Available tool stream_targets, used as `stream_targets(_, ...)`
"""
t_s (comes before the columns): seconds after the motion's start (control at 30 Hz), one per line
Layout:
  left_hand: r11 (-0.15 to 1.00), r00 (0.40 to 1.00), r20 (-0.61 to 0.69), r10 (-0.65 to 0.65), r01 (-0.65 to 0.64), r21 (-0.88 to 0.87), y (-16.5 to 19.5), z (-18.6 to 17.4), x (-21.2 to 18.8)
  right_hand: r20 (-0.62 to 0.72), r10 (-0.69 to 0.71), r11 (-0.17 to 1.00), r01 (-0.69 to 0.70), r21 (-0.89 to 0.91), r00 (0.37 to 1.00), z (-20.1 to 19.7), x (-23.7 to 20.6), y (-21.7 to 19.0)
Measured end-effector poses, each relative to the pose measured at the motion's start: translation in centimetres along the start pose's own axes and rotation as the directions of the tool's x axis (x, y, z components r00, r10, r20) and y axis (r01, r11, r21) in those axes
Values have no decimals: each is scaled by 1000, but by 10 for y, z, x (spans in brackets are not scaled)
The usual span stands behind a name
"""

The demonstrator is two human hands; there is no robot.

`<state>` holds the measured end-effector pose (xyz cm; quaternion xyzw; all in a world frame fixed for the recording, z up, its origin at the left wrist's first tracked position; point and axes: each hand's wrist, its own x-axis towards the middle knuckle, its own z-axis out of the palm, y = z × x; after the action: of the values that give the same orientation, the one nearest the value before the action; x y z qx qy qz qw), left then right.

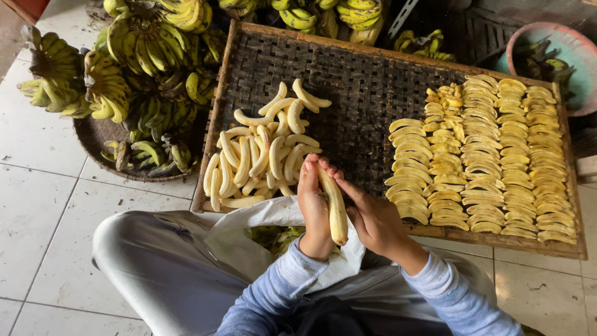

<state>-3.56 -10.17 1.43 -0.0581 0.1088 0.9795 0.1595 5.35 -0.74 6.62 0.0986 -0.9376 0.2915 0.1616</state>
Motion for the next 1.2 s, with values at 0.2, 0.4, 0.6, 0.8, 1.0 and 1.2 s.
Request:
stream_targets(0.2, 977, 983, 10, -185, 185, -103, -3, -10, -1, -30, 15, 998, -17, -62, 999, 6, 3, 15)
stream_targets(0.4, 888, 906, -76, -416, 386, -247, 1, -16, 1, -64, -16, 987, 6, -161, 998, 12, 5, 24)
stream_targets(0.6, 835, 868, -73, -490, 444, -325, 0, -23, 6, -88, 15, 980, -32, -195, 996, 14, 15, 30)
stream_targets(0.8, 821, 882, 150, -446, 470, -324, -6, -23, 22, -59, 66, 927, -84, -366, 996, 8, 31, 42)
stream_targets(1.0, 793, 815, 172, -553, 579, -190, 4, -16, 34, -163, 128, 784, -200, -588, 978, -24, 51, 59)
stream_targets(1.2, 677, 697, 307, -648, 712, -185, -5, -36, 46, 105, -106, 992, 112, -51, 989, -37, 46, 61)
